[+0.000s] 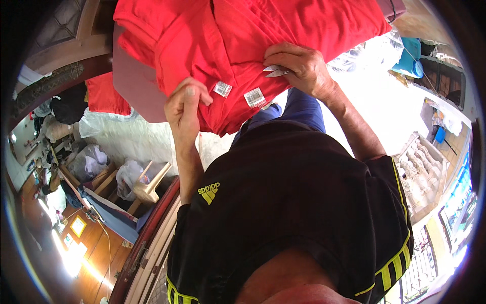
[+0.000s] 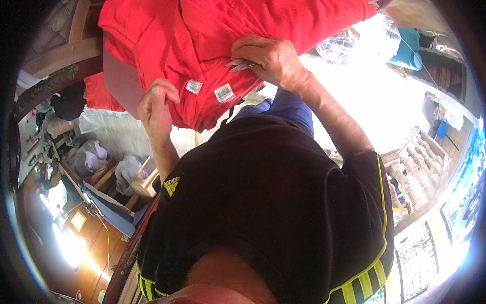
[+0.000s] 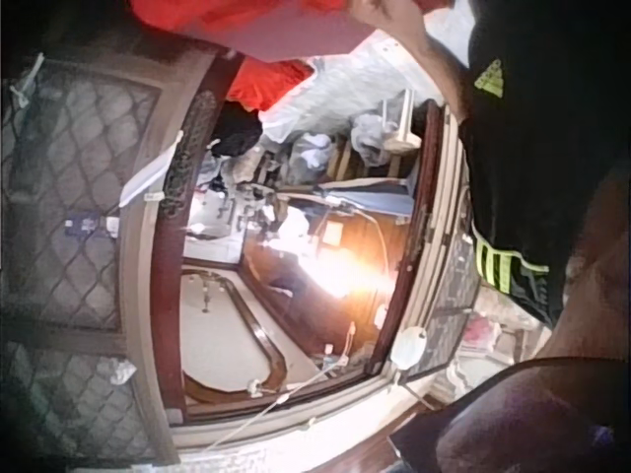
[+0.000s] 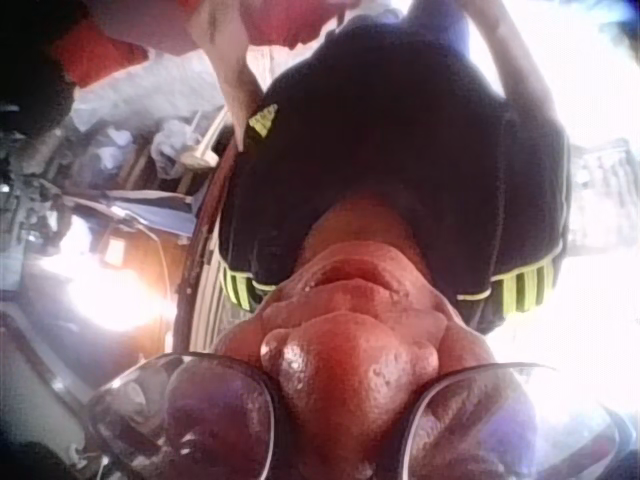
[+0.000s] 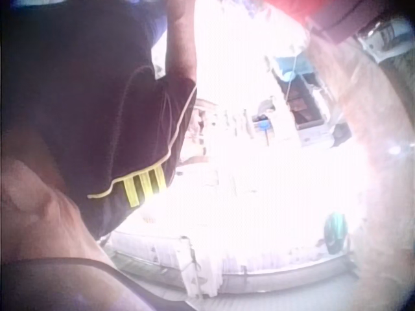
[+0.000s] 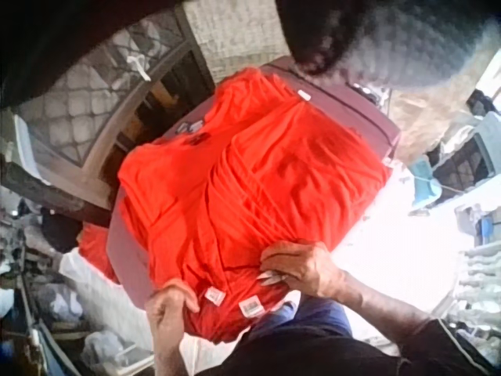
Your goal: The person uses a small pair of scissors to cut the tags off a stack of red garments. They hold the fabric steady with one hand while snipping the tag strings with the other, repeating this process for multiple items in the pile.
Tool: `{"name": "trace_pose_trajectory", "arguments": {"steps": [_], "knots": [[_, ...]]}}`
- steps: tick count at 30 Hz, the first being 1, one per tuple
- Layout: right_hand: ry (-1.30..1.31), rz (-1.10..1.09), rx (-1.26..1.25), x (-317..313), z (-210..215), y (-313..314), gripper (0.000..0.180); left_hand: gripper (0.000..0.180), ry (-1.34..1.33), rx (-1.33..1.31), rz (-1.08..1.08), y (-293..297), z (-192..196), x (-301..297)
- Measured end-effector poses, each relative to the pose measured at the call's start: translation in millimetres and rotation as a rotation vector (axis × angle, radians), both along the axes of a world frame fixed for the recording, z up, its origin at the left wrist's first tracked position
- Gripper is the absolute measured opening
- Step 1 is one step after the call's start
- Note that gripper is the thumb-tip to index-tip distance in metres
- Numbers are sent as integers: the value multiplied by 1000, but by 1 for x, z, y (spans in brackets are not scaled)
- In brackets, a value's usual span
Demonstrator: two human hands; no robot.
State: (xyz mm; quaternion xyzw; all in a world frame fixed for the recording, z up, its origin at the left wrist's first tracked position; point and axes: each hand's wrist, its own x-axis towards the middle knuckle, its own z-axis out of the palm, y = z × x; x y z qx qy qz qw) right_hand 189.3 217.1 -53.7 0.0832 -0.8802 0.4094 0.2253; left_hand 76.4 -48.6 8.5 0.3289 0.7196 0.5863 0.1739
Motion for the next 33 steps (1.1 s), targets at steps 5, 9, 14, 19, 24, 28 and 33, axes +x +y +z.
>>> {"name": "trace_pose_trajectory", "arguments": {"steps": [5,9,14,19,24,28,33], "knots": [[-47,13,-17,-1,3,-2,21,27,577,-322,-94,33,12,16],[-47,41,-92,-5,5,3,19,30,659,-456,-127,41,10,7],[-286,70,-230,-9,16,12,22,11,550,-276,-164,50,25,-35],[-446,10,-564,-10,26,14,22,10,565,-142,-91,83,23,-64],[-602,17,-605,-4,21,23,23,23,388,-208,67,75,18,-18],[-595,105,-625,-4,17,28,22,27,576,-284,138,74,-19,17],[-590,136,-704,-4,10,34,21,9,158,-137,366,55,-18,20]]}}
